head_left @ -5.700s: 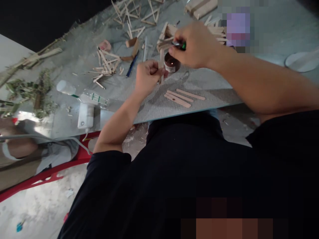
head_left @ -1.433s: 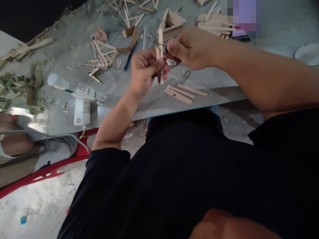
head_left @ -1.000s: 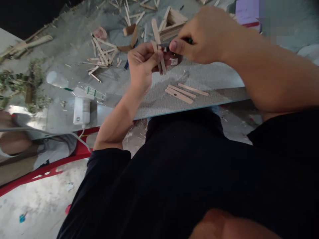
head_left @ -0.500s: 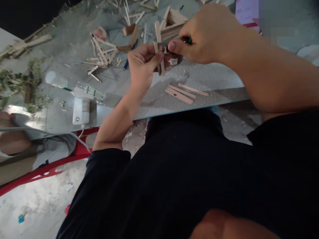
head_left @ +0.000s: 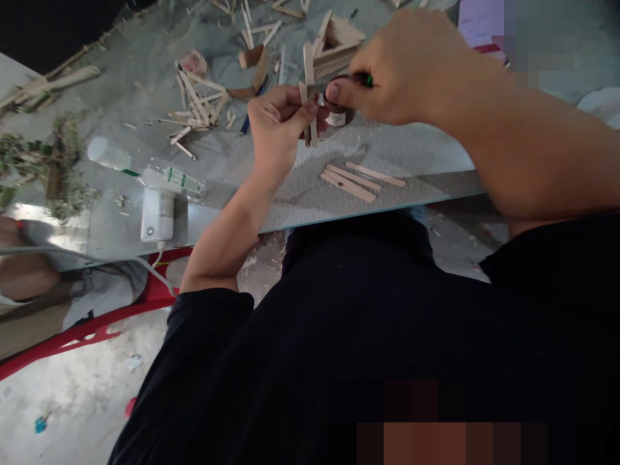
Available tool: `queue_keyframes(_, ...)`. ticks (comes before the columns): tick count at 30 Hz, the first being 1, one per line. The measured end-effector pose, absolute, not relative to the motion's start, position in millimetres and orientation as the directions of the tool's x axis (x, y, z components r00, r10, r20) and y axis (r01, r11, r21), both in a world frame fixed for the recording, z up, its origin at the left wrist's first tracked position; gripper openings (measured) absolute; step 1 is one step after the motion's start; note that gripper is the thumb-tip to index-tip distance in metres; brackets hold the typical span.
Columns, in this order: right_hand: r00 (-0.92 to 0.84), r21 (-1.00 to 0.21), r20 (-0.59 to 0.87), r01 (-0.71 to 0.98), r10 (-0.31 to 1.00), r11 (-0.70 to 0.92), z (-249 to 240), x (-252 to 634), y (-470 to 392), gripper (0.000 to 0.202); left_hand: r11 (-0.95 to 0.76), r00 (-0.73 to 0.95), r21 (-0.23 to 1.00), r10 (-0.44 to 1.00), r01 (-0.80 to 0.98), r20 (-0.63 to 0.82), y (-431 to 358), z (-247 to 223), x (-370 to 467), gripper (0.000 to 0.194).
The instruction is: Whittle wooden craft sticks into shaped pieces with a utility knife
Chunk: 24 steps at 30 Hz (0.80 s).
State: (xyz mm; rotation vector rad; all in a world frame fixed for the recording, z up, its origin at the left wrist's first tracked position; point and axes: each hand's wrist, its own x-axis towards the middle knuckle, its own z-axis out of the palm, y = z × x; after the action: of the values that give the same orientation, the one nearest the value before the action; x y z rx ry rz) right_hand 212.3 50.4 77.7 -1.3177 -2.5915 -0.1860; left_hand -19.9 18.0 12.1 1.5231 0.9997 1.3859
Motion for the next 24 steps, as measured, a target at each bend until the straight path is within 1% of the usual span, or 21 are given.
queue_keyframes(2, -0.562, 0.000, 0.247, 0.815, 0.789, 0.580, 78.4, 212.1, 49.6, 0.097, -0.366, 0.091, 0.931, 0.928, 0.022, 0.362, 21.0, 8.2, -21.1, 0.009)
queue_keyframes(5, -0.560, 0.000, 0.208, 0.820, 0.802, 0.573, 80.0, 211.6, 48.4, 0.099, -0.451, 0.095, 0.892, 0.890, 0.029, 0.446, 31.8, -4.6, -23.3, 0.013)
queue_keyframes(8, -0.554, 0.005, 0.162, 0.828, 0.817, 0.560, 81.8, 210.8, 46.5, 0.099, -0.527, 0.047, 0.848, 0.850, 0.051, 0.525, 47.3, -21.1, -24.5, 0.032)
queue_keyframes(10, -0.542, -0.002, 0.166, 0.835, 0.823, 0.550, 82.5, 210.0, 44.8, 0.100, -0.559, 0.029, 0.826, 0.829, 0.071, 0.558, 53.0, -27.1, -23.4, 0.048)
queue_keyframes(11, -0.538, -0.012, 0.167, 0.837, 0.826, 0.547, 82.7, 209.6, 43.9, 0.101, -0.573, 0.014, 0.815, 0.819, 0.088, 0.574, 52.9, -27.6, -22.0, 0.052)
queue_keyframes(12, -0.532, -0.025, 0.165, 0.839, 0.830, 0.543, 82.7, 209.2, 42.9, 0.101, -0.583, -0.005, 0.805, 0.810, 0.112, 0.587, 51.0, -26.5, -20.2, 0.052)
queue_keyframes(15, -0.520, -0.079, 0.166, 0.840, 0.838, 0.536, 83.1, 208.1, 39.7, 0.096, -0.590, -0.077, 0.784, 0.787, 0.196, 0.612, 39.2, -18.8, -14.0, 0.038)
queue_keyframes(17, -0.513, -0.106, 0.167, 0.840, 0.842, 0.532, 84.0, 207.6, 37.5, 0.091, -0.598, -0.101, 0.765, 0.768, 0.238, 0.632, 32.1, -14.5, -11.5, 0.039)
queue_keyframes(19, -0.518, -0.122, 0.164, 0.834, 0.839, 0.538, 85.6, 206.7, 34.8, 0.086, -0.611, -0.089, 0.745, 0.754, 0.269, 0.651, 27.5, -12.2, -11.6, 0.043)
queue_keyframes(22, -0.519, -0.133, 0.142, 0.834, 0.843, 0.536, 88.7, 204.6, 29.5, 0.083, -0.615, -0.049, 0.719, 0.748, 0.323, 0.662, 22.0, -9.5, -15.6, 0.037)
queue_keyframes(24, -0.507, -0.146, 0.142, 0.839, 0.850, 0.524, 90.0, 203.3, 25.8, 0.082, -0.618, -0.007, 0.701, 0.749, 0.356, 0.663, 18.3, -7.2, -18.5, 0.036)
